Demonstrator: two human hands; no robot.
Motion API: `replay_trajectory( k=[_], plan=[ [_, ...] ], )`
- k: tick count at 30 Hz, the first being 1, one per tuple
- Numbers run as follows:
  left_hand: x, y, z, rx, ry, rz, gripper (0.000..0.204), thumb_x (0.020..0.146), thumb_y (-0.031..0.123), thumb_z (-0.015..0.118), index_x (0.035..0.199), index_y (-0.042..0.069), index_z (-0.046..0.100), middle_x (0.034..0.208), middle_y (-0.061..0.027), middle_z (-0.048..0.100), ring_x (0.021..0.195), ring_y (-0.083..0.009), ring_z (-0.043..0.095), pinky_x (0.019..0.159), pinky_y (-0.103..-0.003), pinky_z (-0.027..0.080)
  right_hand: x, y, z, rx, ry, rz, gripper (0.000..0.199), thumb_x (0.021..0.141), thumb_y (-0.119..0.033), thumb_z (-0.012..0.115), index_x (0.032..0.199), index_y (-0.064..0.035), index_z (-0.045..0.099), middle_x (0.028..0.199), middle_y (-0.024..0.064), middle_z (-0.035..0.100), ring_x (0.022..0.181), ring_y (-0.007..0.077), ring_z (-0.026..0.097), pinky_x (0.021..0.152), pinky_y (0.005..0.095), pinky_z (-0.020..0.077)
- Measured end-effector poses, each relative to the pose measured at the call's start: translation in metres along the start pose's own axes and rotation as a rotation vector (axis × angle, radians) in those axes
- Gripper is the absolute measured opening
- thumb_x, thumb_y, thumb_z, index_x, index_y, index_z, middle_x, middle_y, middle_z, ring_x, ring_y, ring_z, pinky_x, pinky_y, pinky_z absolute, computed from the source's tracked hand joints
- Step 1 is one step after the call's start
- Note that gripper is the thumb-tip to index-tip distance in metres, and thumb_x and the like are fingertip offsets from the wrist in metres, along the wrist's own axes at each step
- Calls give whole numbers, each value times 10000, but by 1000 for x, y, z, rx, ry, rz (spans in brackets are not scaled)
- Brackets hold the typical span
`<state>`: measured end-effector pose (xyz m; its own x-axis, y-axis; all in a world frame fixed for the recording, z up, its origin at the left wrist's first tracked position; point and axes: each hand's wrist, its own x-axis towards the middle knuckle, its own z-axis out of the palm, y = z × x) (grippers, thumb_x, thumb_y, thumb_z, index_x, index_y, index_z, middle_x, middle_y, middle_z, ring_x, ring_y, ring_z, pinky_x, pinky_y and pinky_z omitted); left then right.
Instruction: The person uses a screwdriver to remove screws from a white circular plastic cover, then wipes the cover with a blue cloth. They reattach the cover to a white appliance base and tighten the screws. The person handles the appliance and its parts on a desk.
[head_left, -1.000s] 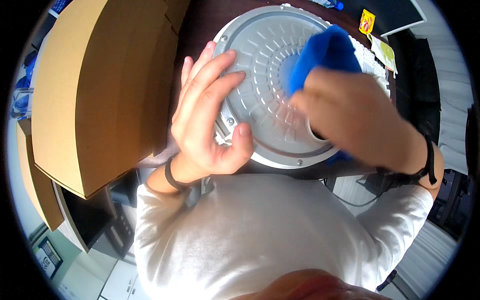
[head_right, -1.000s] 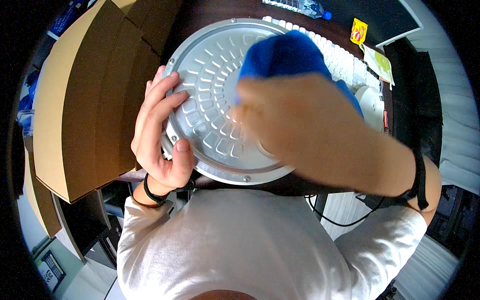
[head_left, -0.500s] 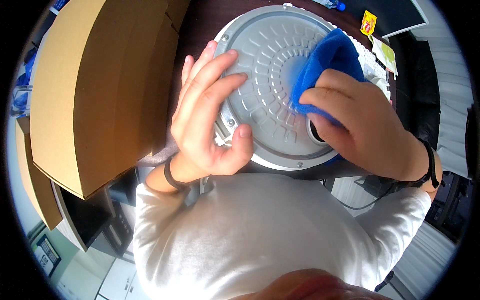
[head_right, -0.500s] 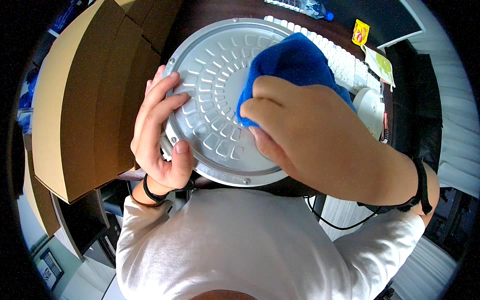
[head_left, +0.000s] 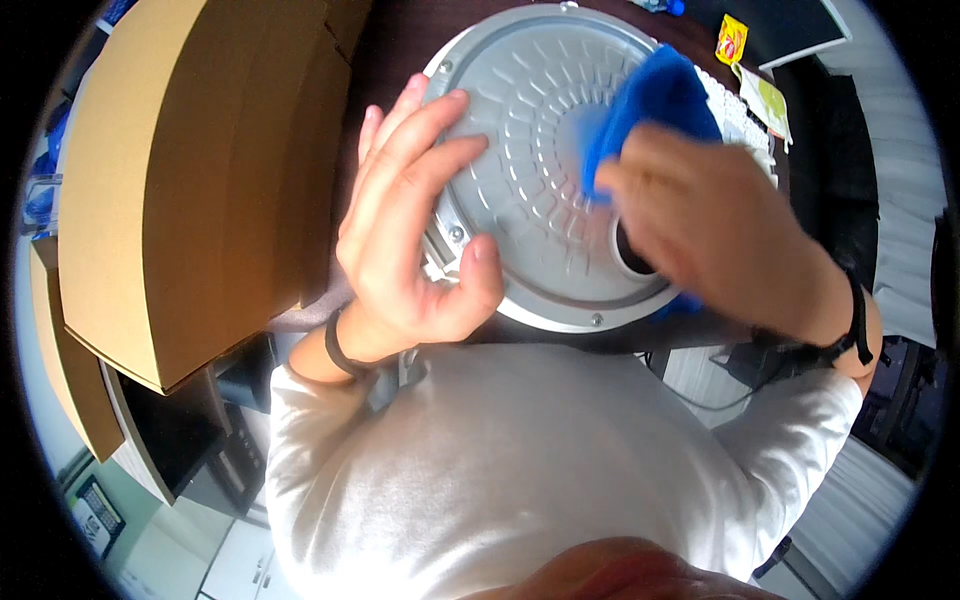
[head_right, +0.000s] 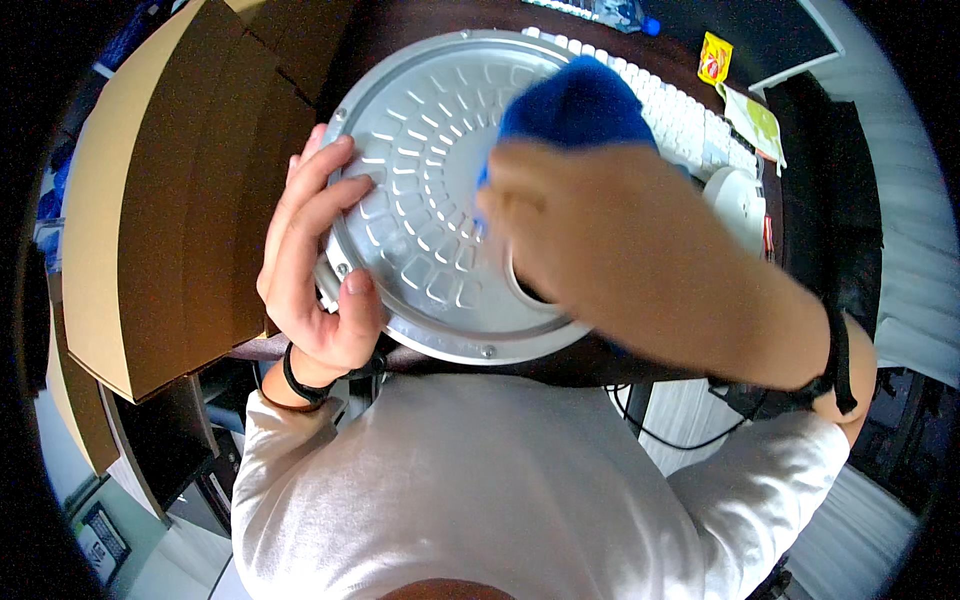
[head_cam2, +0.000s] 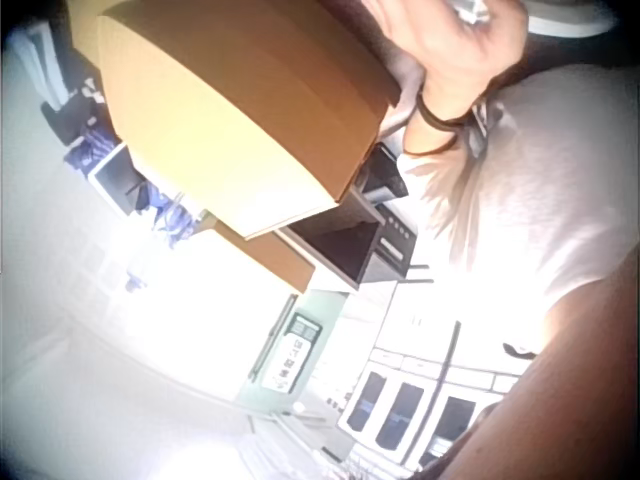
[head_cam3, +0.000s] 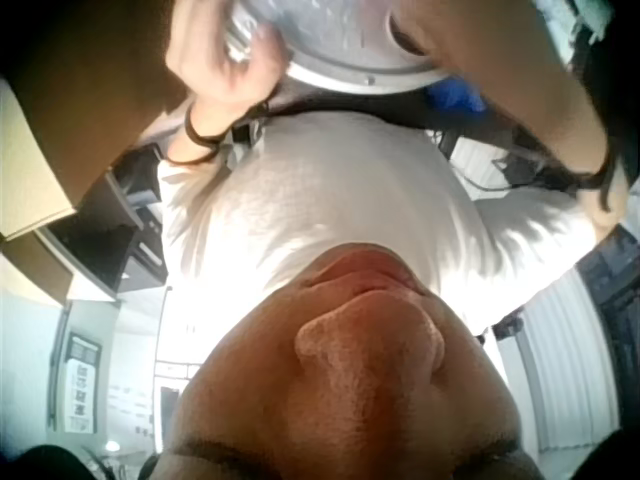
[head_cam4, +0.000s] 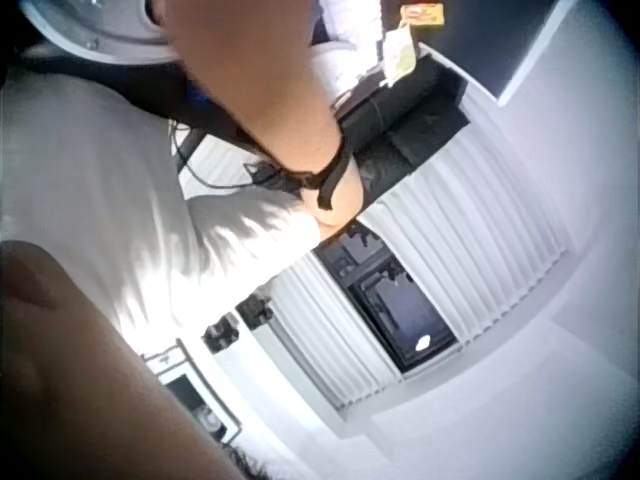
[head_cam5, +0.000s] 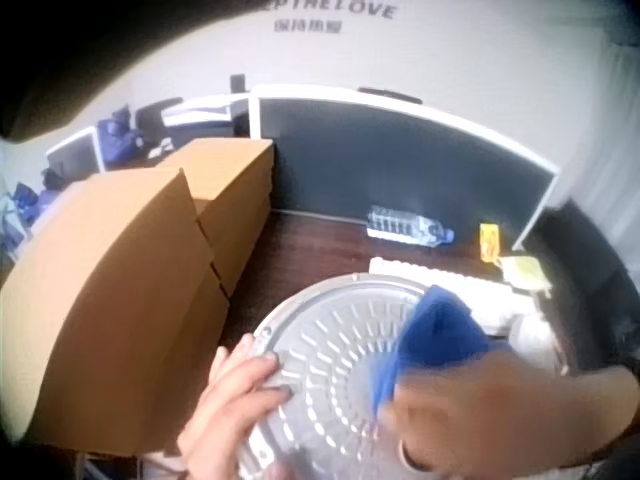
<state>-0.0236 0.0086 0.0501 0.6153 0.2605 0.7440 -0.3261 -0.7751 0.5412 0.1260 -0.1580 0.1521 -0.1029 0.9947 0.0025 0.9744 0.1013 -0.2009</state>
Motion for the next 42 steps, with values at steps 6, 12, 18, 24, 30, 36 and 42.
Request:
replay_trajectory(
  k=[6,12,18,24,30,36,42],
  plan=[
    [1,1,1,-5,9,-4,377,667,164,572,959,-71,609,1113,-250,582,1136,-448,507,985,-537,314,-4,-3,0,-69,-16,0,179,760,-57,597,934,-27,567,797,46,507,646,185,539,555,292,440],
    [1,-2,4,-17,14,11,378,674,175,577,959,-71,610,1113,-253,582,1140,-446,506,984,-532,318,-9,-11,-5,28,-108,-46,248,715,-95,618,946,-18,571,772,45,489,625,180,530,551,298,444],
    [1,-1,4,-9,18,9,373,685,182,577,957,-71,610,1108,-253,584,1136,-446,509,983,-535,316,-8,-11,-2,-72,-112,-57,270,679,-102,633,935,-40,571,769,47,487,649,178,558,549,292,448],
    [0,-1,3,-5,11,4,372,688,182,573,956,-73,609,1104,-254,584,1136,-446,509,982,-537,314,-6,-9,1,-111,-30,-24,202,729,-112,613,905,-26,564,754,46,478,625,183,545,530,305,442],
    [2,1,4,-14,3,19,374,678,174,573,959,-72,607,1110,-251,583,1136,-440,512,982,-539,315,-5,-12,-3,115,-61,3,202,722,-69,647,912,-52,581,757,56,496,631,214,551,548,320,437],
    [0,-3,4,-53,9,3,380,678,163,565,962,-86,601,1125,-260,571,1149,-437,500,988,-517,328,-5,3,0,-22,148,232,275,740,-128,662,981,-63,548,860,116,582,755,285,608,676,326,492],
    [-8,-16,10,-270,65,37,395,837,224,489,1022,-116,568,1191,-291,520,1203,-435,439,999,-464,341,-14,-3,4,124,153,340,198,817,-133,594,992,-44,569,903,139,607,781,307,607,717,345,490]
  ],
)
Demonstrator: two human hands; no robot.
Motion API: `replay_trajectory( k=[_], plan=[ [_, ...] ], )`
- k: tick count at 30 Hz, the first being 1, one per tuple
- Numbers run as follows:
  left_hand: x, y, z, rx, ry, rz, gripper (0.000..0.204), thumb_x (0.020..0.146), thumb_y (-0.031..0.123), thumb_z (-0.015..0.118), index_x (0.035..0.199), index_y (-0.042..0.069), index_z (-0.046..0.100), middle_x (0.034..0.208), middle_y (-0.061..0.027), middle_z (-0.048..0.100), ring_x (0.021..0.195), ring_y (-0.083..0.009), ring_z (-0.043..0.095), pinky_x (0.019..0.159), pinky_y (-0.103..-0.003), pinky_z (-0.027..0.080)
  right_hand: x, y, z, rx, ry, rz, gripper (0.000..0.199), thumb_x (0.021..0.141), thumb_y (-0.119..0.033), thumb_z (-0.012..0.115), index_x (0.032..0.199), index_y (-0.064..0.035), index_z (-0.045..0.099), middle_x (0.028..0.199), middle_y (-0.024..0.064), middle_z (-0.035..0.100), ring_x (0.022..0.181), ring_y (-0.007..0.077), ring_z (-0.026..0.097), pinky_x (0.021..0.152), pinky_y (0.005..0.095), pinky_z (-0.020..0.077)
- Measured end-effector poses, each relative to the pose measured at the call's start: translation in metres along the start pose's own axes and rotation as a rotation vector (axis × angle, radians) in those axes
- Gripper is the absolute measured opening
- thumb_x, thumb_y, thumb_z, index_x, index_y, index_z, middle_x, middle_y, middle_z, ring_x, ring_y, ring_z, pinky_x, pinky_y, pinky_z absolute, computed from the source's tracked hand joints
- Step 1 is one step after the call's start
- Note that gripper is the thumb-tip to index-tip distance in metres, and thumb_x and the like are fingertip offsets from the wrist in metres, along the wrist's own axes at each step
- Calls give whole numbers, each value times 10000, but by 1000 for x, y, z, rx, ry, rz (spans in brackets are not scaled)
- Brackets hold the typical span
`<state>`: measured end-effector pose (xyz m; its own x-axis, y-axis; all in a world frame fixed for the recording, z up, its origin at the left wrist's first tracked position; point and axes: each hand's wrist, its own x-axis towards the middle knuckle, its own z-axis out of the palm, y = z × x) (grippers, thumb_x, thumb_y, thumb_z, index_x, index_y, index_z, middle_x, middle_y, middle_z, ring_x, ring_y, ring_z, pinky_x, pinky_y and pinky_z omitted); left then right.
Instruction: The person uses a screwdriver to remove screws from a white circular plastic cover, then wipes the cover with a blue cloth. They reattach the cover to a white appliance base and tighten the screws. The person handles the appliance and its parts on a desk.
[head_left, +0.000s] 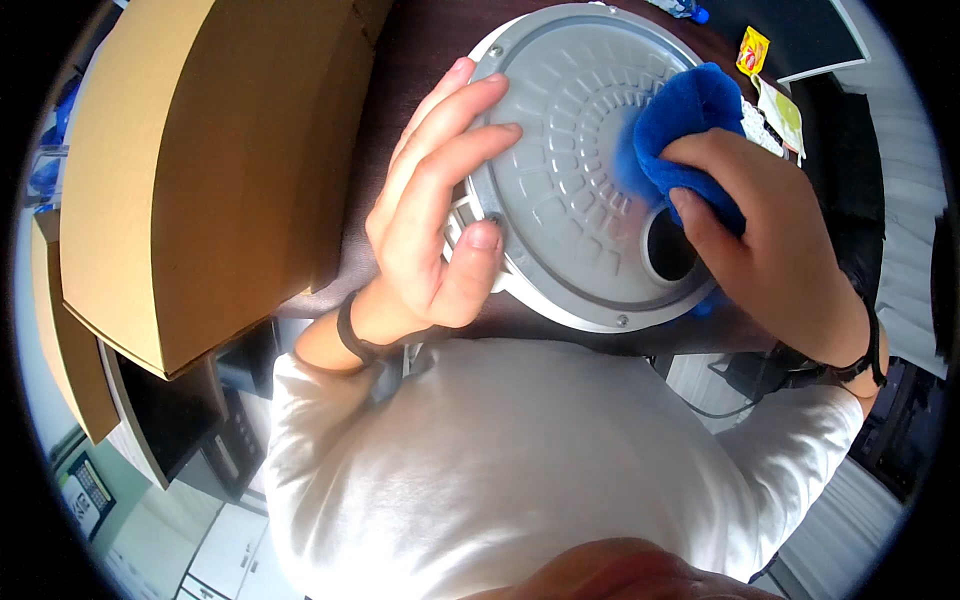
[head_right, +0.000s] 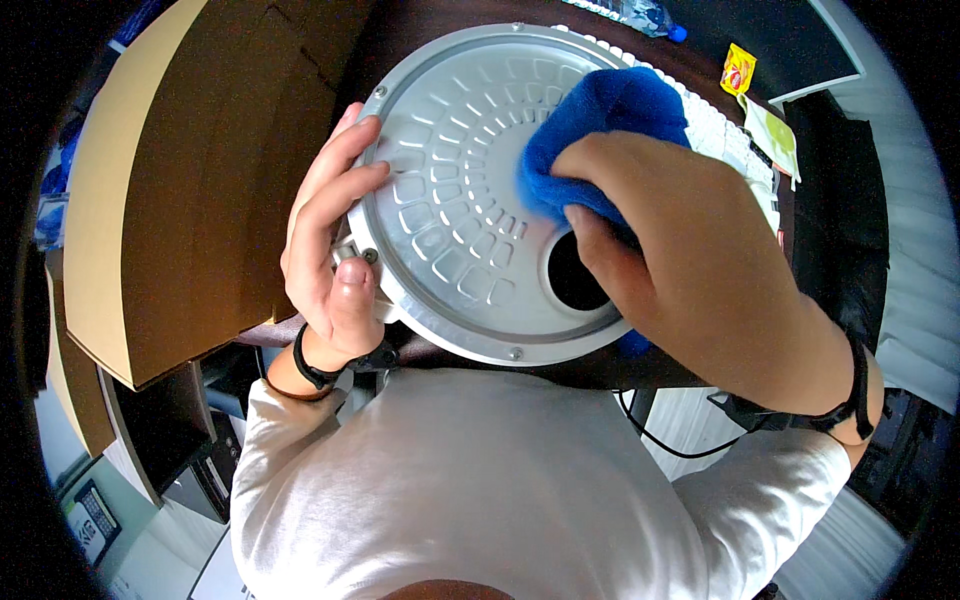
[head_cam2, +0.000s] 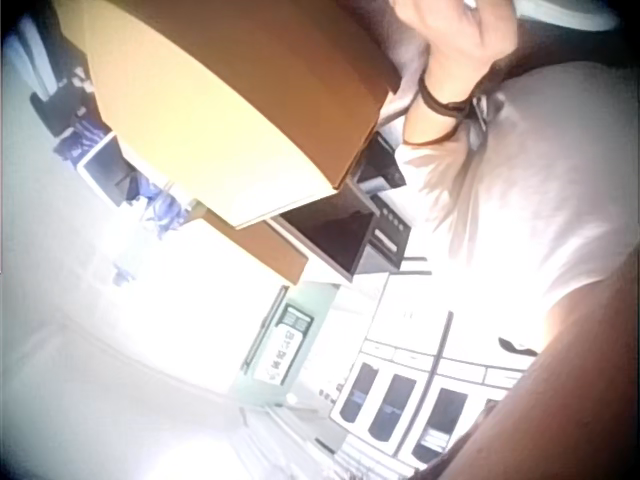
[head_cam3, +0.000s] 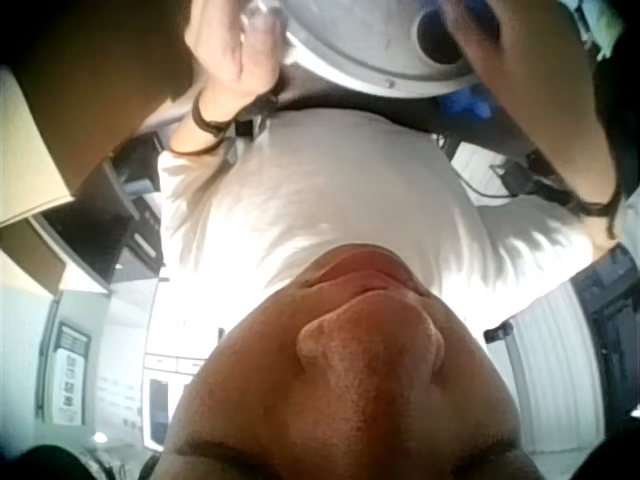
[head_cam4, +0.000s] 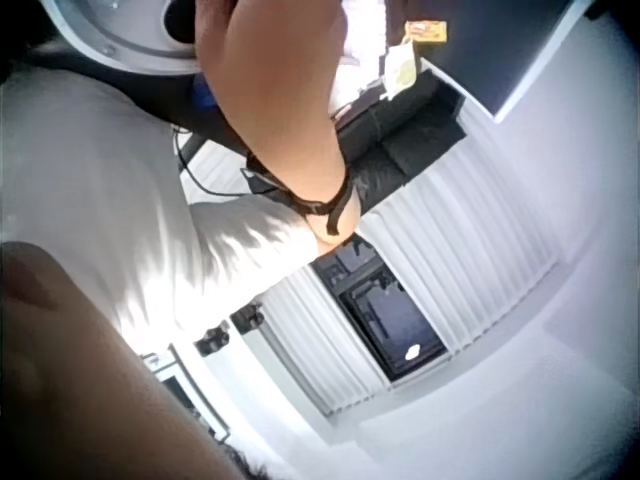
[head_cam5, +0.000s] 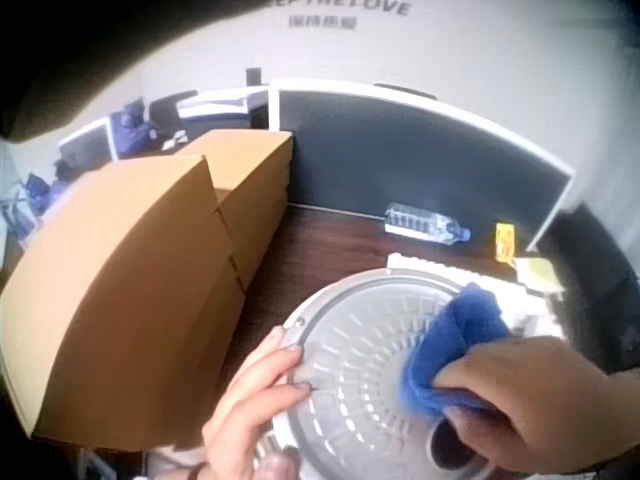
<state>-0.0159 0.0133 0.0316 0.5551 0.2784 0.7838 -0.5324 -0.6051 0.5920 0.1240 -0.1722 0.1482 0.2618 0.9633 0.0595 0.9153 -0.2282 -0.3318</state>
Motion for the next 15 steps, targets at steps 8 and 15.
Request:
replay_trajectory(
  k=[8,15],
  plan=[
    [-10,-9,5,-160,44,17,484,844,194,511,1218,-80,372,1261,-305,457,1270,-413,359,1054,-464,263,47,-31,22,26,101,-179,175,812,-106,596,973,-39,573,901,141,611,787,306,596,698,352,475],
    [-14,-3,7,-190,88,-52,534,860,174,472,1273,-116,297,1262,-309,448,1271,-400,359,1070,-452,244,53,-39,26,14,-2,-326,213,742,-79,637,946,-42,589,868,105,588,742,271,585,638,330,467]
  ],
)
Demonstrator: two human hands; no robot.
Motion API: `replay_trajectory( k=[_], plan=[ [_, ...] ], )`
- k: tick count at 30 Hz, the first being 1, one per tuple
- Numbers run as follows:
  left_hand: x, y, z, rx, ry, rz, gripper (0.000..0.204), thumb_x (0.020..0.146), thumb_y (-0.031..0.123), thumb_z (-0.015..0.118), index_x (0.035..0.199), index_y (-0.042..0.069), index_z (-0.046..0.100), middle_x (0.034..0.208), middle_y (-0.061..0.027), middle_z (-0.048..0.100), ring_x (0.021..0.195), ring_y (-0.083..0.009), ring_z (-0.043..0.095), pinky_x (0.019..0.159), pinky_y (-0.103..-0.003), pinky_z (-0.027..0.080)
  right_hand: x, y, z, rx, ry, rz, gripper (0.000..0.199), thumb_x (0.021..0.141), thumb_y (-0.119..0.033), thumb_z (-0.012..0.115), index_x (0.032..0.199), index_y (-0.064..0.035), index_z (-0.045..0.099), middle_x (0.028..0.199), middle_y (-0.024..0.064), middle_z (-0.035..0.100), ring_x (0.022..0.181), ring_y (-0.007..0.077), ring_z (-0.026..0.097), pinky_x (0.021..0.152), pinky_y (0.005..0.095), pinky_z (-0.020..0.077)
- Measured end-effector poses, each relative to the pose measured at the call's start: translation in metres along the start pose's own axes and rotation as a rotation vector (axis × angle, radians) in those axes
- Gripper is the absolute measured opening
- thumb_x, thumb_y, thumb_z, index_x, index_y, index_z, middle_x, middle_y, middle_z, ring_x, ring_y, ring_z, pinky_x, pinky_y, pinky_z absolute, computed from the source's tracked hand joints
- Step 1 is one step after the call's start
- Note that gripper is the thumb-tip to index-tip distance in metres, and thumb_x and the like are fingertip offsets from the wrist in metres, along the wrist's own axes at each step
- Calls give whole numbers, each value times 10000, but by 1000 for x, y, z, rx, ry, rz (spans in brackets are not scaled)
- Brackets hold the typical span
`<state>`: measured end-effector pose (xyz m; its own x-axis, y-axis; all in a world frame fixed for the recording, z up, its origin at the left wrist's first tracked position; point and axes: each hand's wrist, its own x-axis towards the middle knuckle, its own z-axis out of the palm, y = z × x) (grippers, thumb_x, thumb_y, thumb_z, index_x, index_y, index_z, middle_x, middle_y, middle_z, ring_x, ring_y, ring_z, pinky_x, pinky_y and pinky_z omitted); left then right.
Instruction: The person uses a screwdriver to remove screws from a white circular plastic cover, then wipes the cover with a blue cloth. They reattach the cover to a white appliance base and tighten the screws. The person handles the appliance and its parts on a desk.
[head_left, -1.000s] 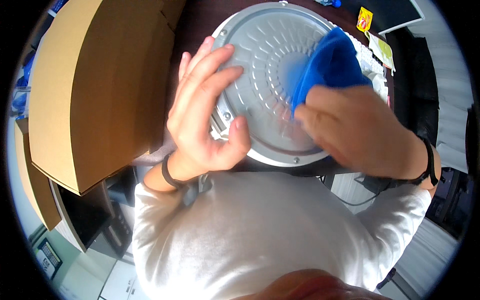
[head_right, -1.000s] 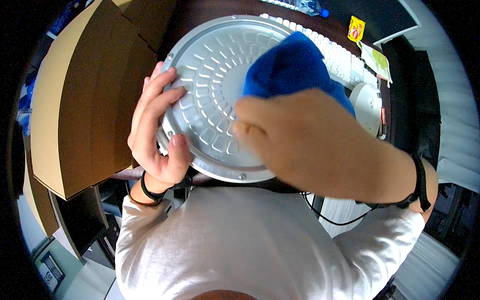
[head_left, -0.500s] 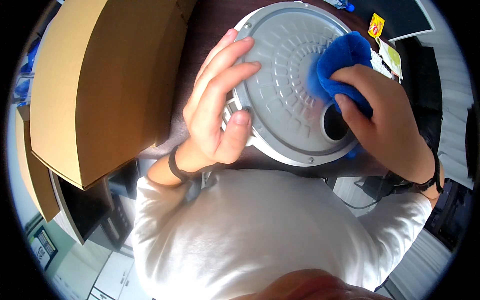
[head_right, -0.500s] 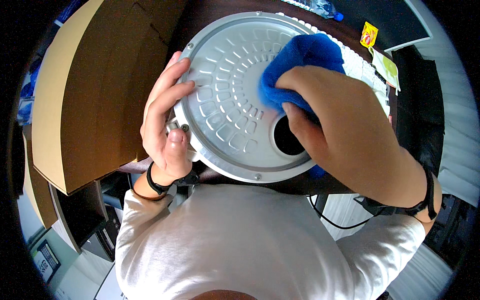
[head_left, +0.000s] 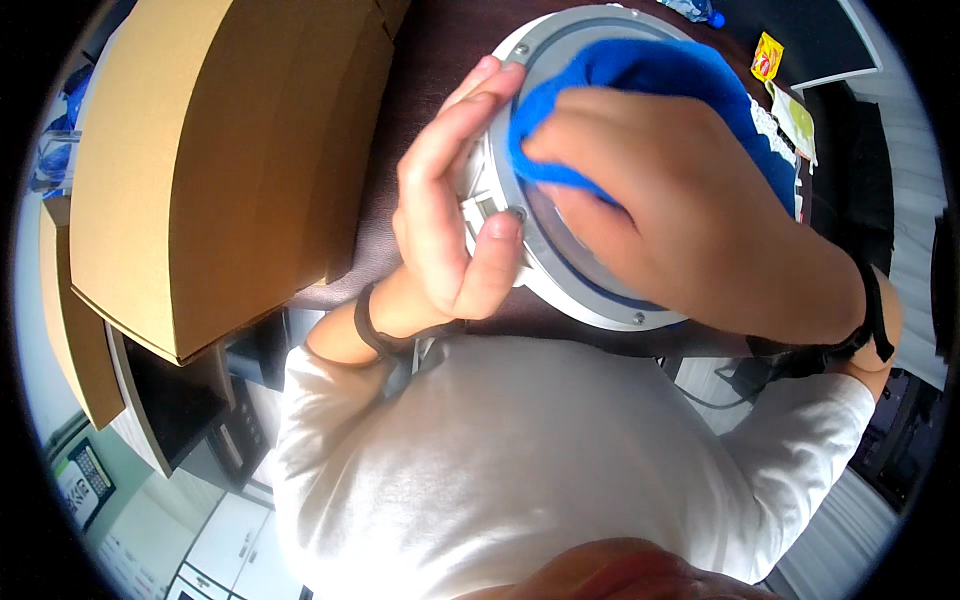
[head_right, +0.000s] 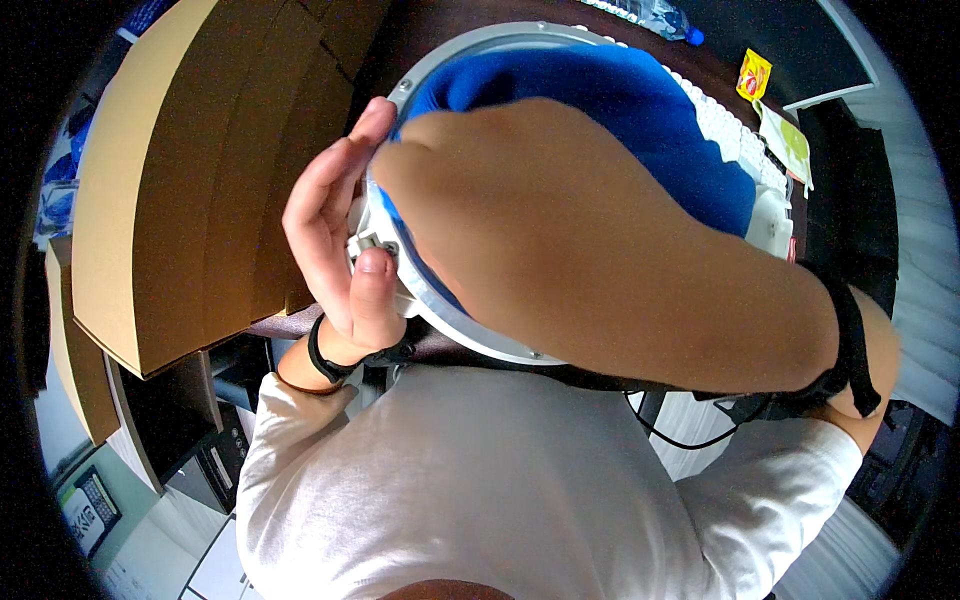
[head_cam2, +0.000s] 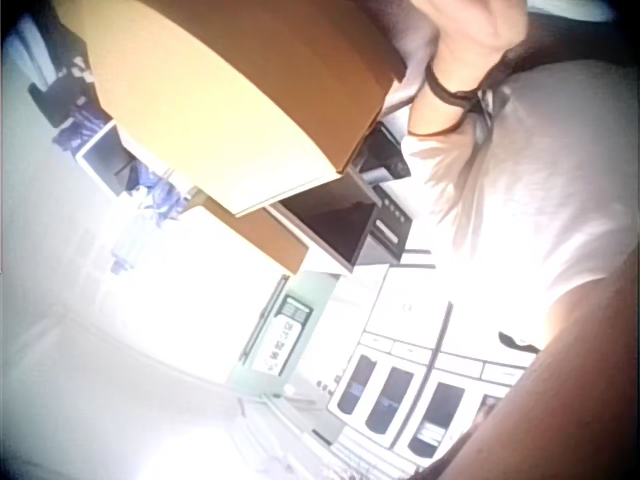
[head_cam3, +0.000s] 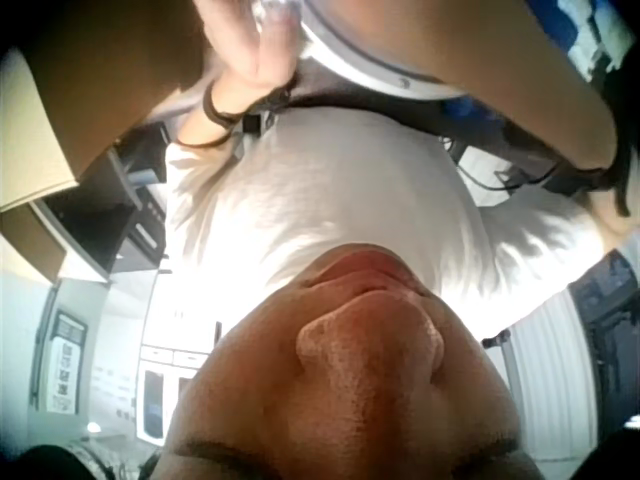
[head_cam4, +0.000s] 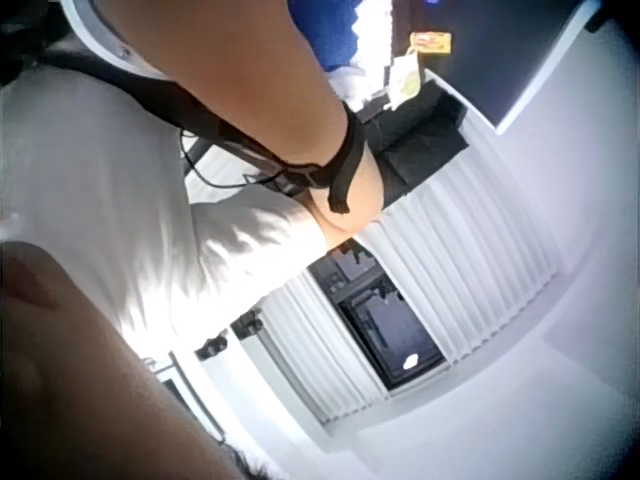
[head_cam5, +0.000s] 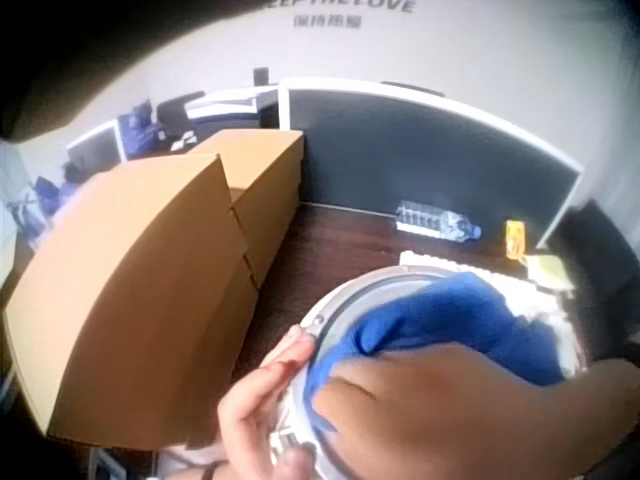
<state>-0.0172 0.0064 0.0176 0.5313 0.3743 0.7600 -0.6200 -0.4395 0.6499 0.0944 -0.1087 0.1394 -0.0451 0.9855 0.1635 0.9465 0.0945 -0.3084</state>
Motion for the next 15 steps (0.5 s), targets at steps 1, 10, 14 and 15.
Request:
replay_trajectory(
  k=[1,10,14,15],
  plan=[
    [0,0,-2,45,-26,-3,537,876,210,448,1281,-102,284,1275,-310,434,1274,-395,359,1075,-456,237,-4,0,-1,7,-29,-24,220,732,-76,642,943,-42,592,864,100,584,735,265,584,629,326,466],
    [0,3,-5,108,-115,-40,531,912,268,383,1296,-78,264,1306,-303,400,1299,-390,315,1087,-466,198,-29,-7,-35,70,-480,-78,274,667,-61,669,934,-49,610,834,61,551,693,220,570,575,291,459],
    [3,3,-4,98,-51,-3,495,873,173,464,1249,-129,355,1226,-287,487,1249,-401,392,1046,-431,293,-27,-12,-28,-17,-396,-65,288,682,-53,644,966,-45,599,853,66,550,709,223,574,584,301,468],
    [3,3,-3,95,-56,-8,498,875,178,466,1251,-128,355,1228,-286,485,1249,-402,391,1047,-431,293,-26,-9,-20,-39,-250,-104,286,690,-57,637,972,-41,595,862,70,555,722,229,579,597,308,473]
  ],
)
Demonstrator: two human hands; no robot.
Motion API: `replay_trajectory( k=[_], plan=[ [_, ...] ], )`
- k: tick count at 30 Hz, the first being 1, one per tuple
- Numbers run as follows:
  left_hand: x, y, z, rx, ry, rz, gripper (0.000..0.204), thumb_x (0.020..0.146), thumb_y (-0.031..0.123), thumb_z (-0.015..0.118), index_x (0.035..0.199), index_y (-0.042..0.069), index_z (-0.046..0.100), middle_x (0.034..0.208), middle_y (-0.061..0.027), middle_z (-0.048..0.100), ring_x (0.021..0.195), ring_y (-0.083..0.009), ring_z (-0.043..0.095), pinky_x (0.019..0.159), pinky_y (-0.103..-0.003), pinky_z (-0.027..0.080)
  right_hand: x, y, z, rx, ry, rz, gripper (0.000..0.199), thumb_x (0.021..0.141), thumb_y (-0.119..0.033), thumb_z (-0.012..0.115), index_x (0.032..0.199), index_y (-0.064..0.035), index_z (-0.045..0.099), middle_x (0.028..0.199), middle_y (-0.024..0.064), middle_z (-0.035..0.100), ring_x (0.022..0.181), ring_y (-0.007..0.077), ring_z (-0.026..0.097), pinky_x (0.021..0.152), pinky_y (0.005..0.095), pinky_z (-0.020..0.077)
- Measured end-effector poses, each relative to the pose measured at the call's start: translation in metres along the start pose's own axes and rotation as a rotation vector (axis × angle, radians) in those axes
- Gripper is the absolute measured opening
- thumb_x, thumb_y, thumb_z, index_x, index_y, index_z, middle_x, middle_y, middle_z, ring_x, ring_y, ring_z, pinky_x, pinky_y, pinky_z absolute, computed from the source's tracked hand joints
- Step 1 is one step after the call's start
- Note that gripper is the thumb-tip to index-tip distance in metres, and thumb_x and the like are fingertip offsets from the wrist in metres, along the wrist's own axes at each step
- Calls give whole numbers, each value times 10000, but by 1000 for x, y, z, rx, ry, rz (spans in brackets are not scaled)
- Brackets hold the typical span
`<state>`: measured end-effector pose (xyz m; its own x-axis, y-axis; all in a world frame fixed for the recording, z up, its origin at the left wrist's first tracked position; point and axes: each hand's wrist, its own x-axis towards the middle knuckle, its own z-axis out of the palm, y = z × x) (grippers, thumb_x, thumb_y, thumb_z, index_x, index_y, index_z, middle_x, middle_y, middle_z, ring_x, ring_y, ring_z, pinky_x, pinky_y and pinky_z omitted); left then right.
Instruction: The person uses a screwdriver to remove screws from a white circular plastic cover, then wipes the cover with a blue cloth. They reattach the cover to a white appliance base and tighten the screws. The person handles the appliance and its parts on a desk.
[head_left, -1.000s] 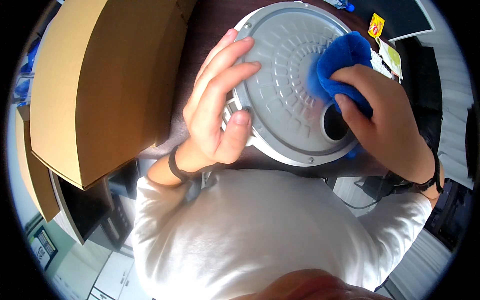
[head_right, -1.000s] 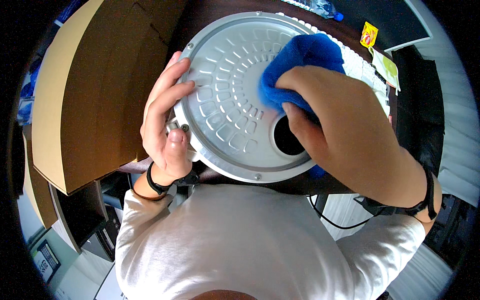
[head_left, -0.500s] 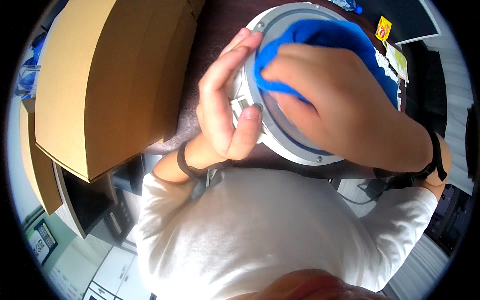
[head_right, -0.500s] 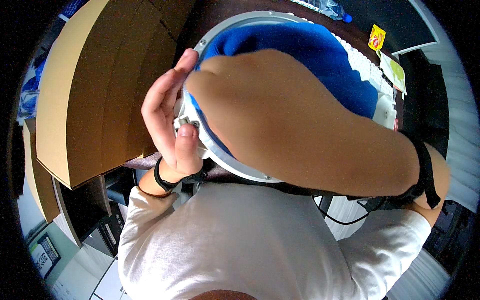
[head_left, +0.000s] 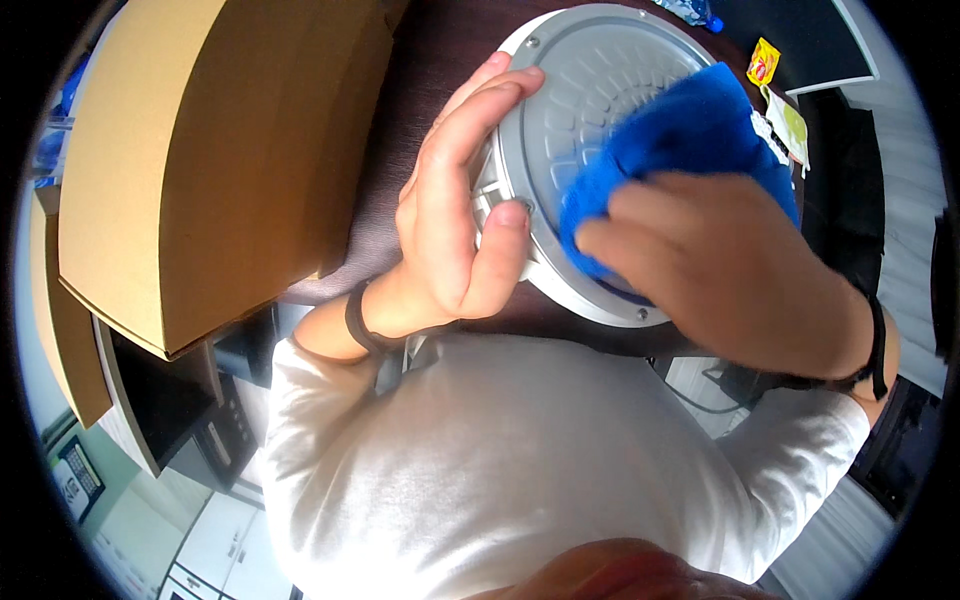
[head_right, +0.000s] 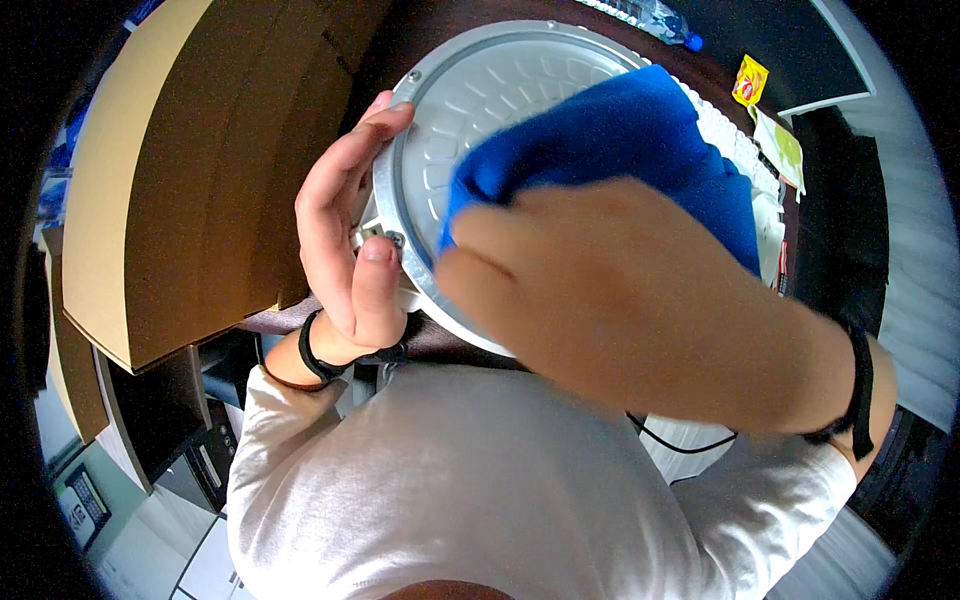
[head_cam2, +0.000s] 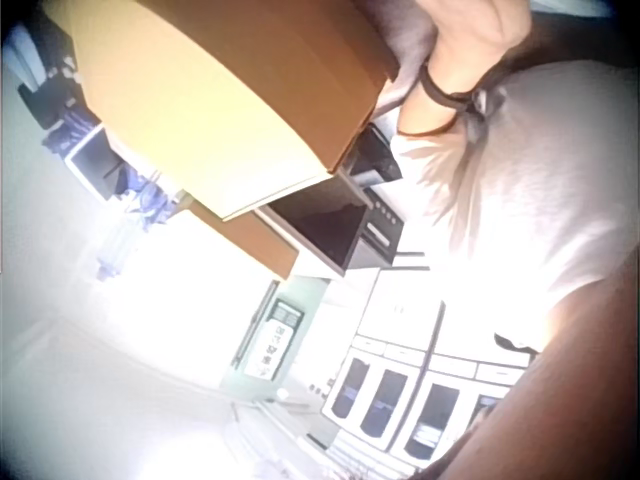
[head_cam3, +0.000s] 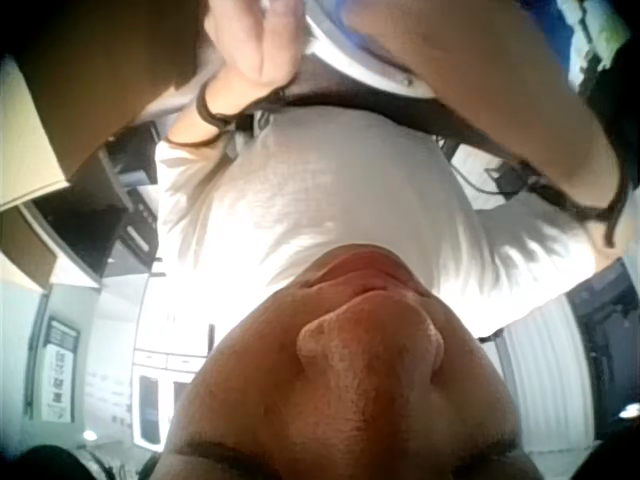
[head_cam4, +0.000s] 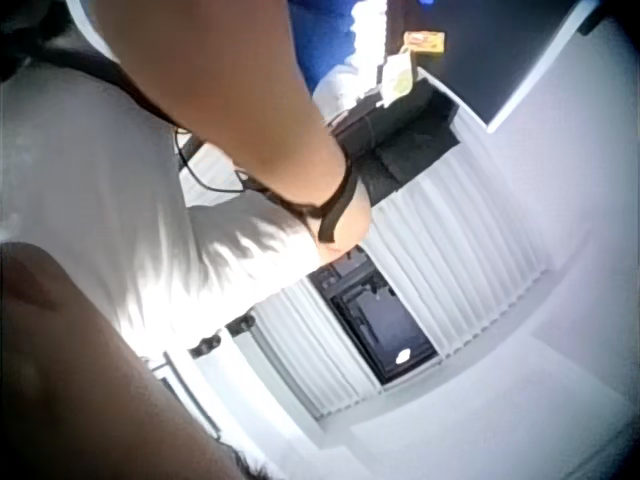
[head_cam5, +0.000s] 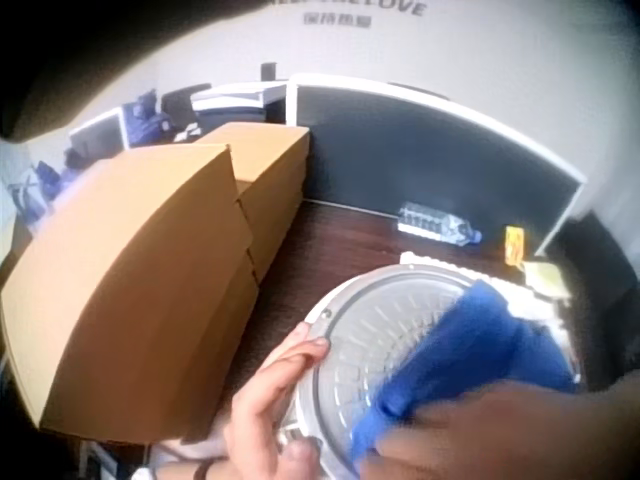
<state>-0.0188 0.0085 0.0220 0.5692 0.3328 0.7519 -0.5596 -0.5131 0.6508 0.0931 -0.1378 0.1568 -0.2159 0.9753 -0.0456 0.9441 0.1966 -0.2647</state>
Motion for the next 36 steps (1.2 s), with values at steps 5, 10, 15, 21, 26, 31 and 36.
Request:
replay_trajectory(
  k=[5,10,15,21,26,31,36],
  plan=[
    [-3,-3,2,-25,35,16,506,894,214,462,1254,-128,362,1252,-285,468,1252,-400,388,1049,-430,290,31,24,15,-124,300,-13,265,748,-61,601,1010,-28,584,922,97,582,796,269,592,655,341,483],
    [-1,2,-2,54,47,-15,480,907,269,446,1192,-117,450,1241,-279,488,1222,-400,428,1033,-432,315,28,54,9,-317,348,-16,351,755,-85,626,1096,-47,553,982,92,597,850,235,603,707,322,486],
    [6,8,-2,185,22,59,411,915,277,434,1012,-98,572,1173,-298,531,1157,-427,487,976,-441,381,8,76,1,-519,449,-51,373,707,-112,657,1063,-60,557,841,67,604,763,214,614,688,314,481],
    [3,7,-1,194,34,83,384,916,256,419,939,-88,588,1152,-305,542,1141,-439,497,960,-447,395,-27,66,-8,-351,168,441,168,880,-95,550,1033,-52,605,933,138,642,824,296,635,779,318,511],
    [1,8,-1,200,42,65,369,911,234,405,949,-88,580,1161,-307,537,1151,-442,488,964,-450,391,-50,33,-22,-138,-165,680,155,849,-63,557,1003,-43,557,874,159,637,775,335,622,729,361,493],
    [4,10,2,187,39,46,360,908,221,394,949,-87,576,1168,-310,530,1161,-443,479,976,-456,379,-46,13,-24,59,-265,558,151,822,-51,584,956,-38,515,814,172,621,727,329,613,654,369,474],
    [2,10,1,151,-34,-35,427,933,333,352,1017,-43,537,1261,-312,459,1240,-421,401,1042,-494,268,-46,16,-26,152,-288,606,152,824,-46,583,945,-39,491,812,171,615,719,319,610,643,364,466]
  ],
)
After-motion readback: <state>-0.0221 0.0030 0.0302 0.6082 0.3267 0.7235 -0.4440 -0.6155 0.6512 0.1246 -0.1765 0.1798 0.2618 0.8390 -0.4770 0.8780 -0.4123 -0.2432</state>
